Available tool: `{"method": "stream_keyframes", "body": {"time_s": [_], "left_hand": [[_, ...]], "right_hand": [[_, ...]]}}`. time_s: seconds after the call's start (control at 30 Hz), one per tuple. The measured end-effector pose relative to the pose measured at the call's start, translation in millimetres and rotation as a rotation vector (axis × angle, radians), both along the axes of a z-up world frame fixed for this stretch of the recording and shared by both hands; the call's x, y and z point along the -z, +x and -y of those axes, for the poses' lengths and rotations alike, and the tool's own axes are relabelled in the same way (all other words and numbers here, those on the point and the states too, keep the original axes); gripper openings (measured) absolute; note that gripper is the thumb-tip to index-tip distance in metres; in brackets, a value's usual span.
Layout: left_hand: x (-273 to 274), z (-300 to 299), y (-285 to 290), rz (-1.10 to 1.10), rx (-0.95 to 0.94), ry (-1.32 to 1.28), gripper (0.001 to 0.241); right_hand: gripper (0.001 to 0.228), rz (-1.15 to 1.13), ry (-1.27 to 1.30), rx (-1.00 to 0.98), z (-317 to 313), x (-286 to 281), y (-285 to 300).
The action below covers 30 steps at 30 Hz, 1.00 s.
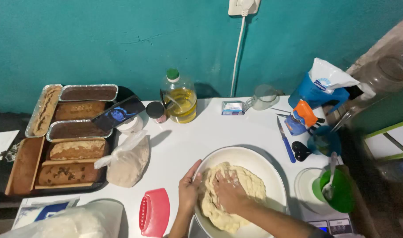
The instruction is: Mixing ingredients in a bowl and kneading dough on a table.
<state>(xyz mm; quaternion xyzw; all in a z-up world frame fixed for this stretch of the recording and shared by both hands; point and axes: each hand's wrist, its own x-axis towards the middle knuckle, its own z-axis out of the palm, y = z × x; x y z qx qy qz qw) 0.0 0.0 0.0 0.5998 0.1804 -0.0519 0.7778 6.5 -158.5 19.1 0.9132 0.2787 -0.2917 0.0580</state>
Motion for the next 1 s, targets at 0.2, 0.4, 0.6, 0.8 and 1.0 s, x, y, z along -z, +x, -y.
{"method": "stream_keyframes", "body": {"time_s": [0.2, 0.4, 0.6, 0.8, 1.0], "left_hand": [[2.5, 6.7, -45.0, 0.152, -0.076, 0.346, 0.048], [52.3, 22.8, -96.0, -0.101, -0.341, -0.204, 0.049], [30.9, 12.5, -53.3, 0.011, -0.343, -0.378, 0.045], [32.9, -13.9, -3.5, -0.032, -0.09, -0.301, 0.039], [10.0, -14.7, -2.0, -0.101, -0.005, -0.007, 0.04]], "right_hand": [[0.062, -0.056, 0.454, 0.028, 40.2, 22.5, 4.0], [0.051, 0.113, 0.479, 0.468, 76.5, -32.1, 18.1], [0.063, -0.056, 0.445, 0.175, -8.0, 63.9, 62.3], [0.045, -0.565, 0.858, -0.129, 15.1, 53.8, 30.5], [0.064, -0.326, 0.476, 0.114, 106.6, -56.3, -37.9]]}}
